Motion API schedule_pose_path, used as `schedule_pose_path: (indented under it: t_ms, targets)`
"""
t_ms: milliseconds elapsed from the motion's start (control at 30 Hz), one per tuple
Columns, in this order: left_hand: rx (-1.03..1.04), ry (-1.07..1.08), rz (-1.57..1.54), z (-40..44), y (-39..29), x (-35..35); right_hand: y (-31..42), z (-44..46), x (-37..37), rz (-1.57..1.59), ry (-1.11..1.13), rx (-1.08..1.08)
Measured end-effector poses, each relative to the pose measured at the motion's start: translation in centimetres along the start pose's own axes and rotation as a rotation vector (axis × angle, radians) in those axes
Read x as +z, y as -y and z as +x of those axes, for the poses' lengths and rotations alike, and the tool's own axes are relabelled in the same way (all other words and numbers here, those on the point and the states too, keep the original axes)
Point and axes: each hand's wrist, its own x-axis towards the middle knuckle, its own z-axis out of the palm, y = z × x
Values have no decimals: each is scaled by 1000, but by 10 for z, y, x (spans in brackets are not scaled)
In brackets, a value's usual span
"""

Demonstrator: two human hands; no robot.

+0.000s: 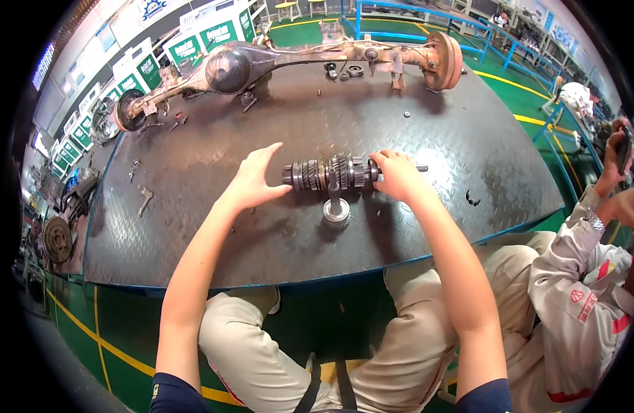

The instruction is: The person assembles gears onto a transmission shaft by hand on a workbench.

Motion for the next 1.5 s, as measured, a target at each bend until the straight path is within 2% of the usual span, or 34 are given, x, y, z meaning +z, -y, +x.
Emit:
schedule_pose_path:
  t_ms: [67,200,867,1200,1267,1500]
  targets:
    - [-149,73,-24,-6,13,-4,3,-1,-4,15,-2,1]
    - [-194,161,-38,-9,28,2,1,0,-4,61,-10,-5]
    - [-100,60,-180,0,20,22,22,11,-18,58,25,-42]
    - [-111,29,-238,3,23,35,14,16,-8,171,-3,-89]
    - [-89,9,-243,4,18,35,8,16,1,231,-68,-114]
    - [-30,-19,-186,8,23,41,18,14,-10,200,-50,-101]
